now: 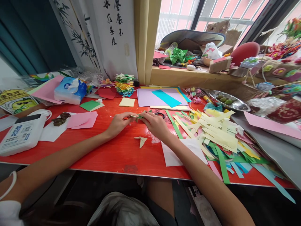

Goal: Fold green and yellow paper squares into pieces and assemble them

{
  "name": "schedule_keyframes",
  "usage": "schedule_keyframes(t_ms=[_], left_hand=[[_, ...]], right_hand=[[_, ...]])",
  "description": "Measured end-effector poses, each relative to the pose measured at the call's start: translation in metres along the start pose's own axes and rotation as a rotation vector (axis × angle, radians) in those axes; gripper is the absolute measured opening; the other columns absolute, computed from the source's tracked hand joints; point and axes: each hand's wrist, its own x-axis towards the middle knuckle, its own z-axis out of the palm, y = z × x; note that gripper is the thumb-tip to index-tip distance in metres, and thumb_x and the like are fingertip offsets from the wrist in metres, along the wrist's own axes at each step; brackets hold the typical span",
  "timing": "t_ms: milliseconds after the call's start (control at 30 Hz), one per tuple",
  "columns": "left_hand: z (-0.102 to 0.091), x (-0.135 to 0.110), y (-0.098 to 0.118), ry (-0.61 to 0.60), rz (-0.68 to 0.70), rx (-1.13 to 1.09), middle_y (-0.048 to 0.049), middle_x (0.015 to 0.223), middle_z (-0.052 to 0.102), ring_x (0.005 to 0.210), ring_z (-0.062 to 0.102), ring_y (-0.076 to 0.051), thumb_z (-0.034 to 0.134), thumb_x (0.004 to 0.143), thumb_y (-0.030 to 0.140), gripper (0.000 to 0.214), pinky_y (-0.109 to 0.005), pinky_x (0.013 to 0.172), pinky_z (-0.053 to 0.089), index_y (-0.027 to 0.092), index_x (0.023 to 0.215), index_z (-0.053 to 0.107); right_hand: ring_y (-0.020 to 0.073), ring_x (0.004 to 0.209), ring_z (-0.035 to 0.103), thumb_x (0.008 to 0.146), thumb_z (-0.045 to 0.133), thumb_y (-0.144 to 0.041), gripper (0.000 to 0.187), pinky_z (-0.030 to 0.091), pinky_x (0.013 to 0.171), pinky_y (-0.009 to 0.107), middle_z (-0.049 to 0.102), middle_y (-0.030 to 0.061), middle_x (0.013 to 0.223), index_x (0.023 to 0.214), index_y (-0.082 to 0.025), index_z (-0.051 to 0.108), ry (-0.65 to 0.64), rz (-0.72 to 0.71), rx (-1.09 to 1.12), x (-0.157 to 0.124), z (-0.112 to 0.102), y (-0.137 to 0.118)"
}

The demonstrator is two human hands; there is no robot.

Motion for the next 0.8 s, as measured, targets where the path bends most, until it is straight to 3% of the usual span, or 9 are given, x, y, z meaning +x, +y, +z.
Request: schedule_keyframes(t_ms=[300,433,600,800], left_hand=[[0.0,-0.001,0.003,0.008,0.048,0.085,-0.0013,0.087,0.066,0.078,0.057,-0.014,0.049,0.079,0.039,0.027,-0.022,0.07,0.043,0.022,0.093,0.065],[0.001,-0.002,0.007,0.0,0.02,0.045,-0.0024,0.085,0.065,0.074,0.057,-0.013,0.05,0.079,0.038,0.026,-0.022,0.066,0.042,0.02,0.092,0.064],[0.001,-0.002,0.008,0.027,0.008,-0.067,-0.0034,0.086,0.064,0.074,0.055,-0.013,0.053,0.077,0.039,0.029,-0.021,0.067,0.041,0.016,0.091,0.062],[0.0,0.0,-0.001,0.031,-0.059,-0.076,-0.0017,0.075,0.062,0.068,0.052,-0.012,0.052,0.076,0.041,0.03,-0.021,0.062,0.039,0.014,0.081,0.064]], right_hand=[[0.0144,0.075,0.058,0.088,0.039,-0.022,0.022,0.04,0.065,0.026,0.064,0.0019,0.088,0.096,-0.023,0.059,0.033,-0.004,0.033,-0.001,0.002,-0.001],[0.012,0.058,0.053,0.086,0.041,-0.024,0.019,0.036,0.056,0.025,0.062,0.0013,0.07,0.083,-0.02,0.06,0.015,0.116,0.094,0.002,0.0,-0.003],[0.01,0.05,0.047,0.087,0.039,-0.033,0.031,0.033,0.051,0.024,0.054,0.0001,0.056,0.063,-0.017,0.049,-0.128,0.278,0.222,0.006,-0.005,-0.003],[0.0099,0.052,0.046,0.089,0.031,-0.043,0.039,0.035,0.055,0.024,0.051,-0.0001,0.055,0.064,-0.017,0.045,-0.387,0.318,0.368,0.005,-0.006,-0.003]])
